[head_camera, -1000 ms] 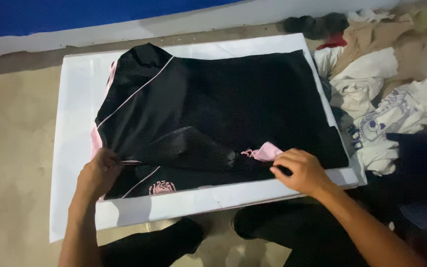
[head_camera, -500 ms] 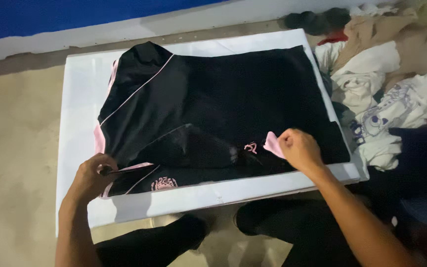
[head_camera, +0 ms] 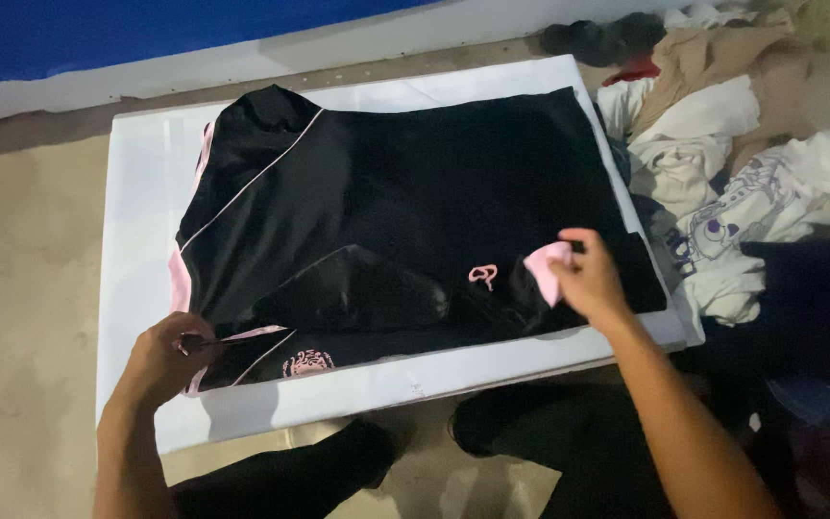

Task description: The person folds a black t-shirt with pink accents, a pair of dark shorts, and a light-colored long-sleeved shirt on a white table. They smooth out each item and fold them into neat rectangles, stacking them on the table.

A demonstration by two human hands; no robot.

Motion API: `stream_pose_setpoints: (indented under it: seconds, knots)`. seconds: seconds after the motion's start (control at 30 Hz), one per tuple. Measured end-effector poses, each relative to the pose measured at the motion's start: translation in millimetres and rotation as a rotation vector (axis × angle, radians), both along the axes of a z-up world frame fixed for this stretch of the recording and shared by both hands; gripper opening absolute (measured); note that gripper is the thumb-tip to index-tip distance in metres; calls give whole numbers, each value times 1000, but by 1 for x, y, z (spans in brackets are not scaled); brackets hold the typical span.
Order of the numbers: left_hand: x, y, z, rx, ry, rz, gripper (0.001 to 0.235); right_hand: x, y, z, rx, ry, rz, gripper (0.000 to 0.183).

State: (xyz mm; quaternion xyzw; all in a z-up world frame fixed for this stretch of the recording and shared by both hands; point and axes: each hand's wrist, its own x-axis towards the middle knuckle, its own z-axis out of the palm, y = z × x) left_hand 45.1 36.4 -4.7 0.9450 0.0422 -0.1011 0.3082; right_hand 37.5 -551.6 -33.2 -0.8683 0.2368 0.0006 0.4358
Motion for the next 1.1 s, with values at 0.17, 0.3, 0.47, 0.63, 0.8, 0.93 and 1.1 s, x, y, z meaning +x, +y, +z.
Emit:
stream_pose_setpoints:
  seconds: [0.17,0.3,0.47,0.63,0.8,0.93,1.1]
  knots:
    - [5,2,-5,3,170,135,20,-9,-48,12,697,-59,23,38]
    - [5,5,-12,-24,68,55,19,-18,-62,31,643,-100,380,44]
    - [9,8,-16,13,130,78,16,-20,-46,50,-128,-127,336,40]
    - [9,9,-17,59,62,40,16,-18,-57,36,-281,-395,360,17]
    - [8,12,-20,26,72,53,21,-12,-75,-8,331,-245,-3,29]
    - [10,12,-19,63,69,10,25,-5,-77,-18,636,-80,-196,21]
    - [5,9,-11,5,200,53,34,-7,-57,-4,324,97,13,34]
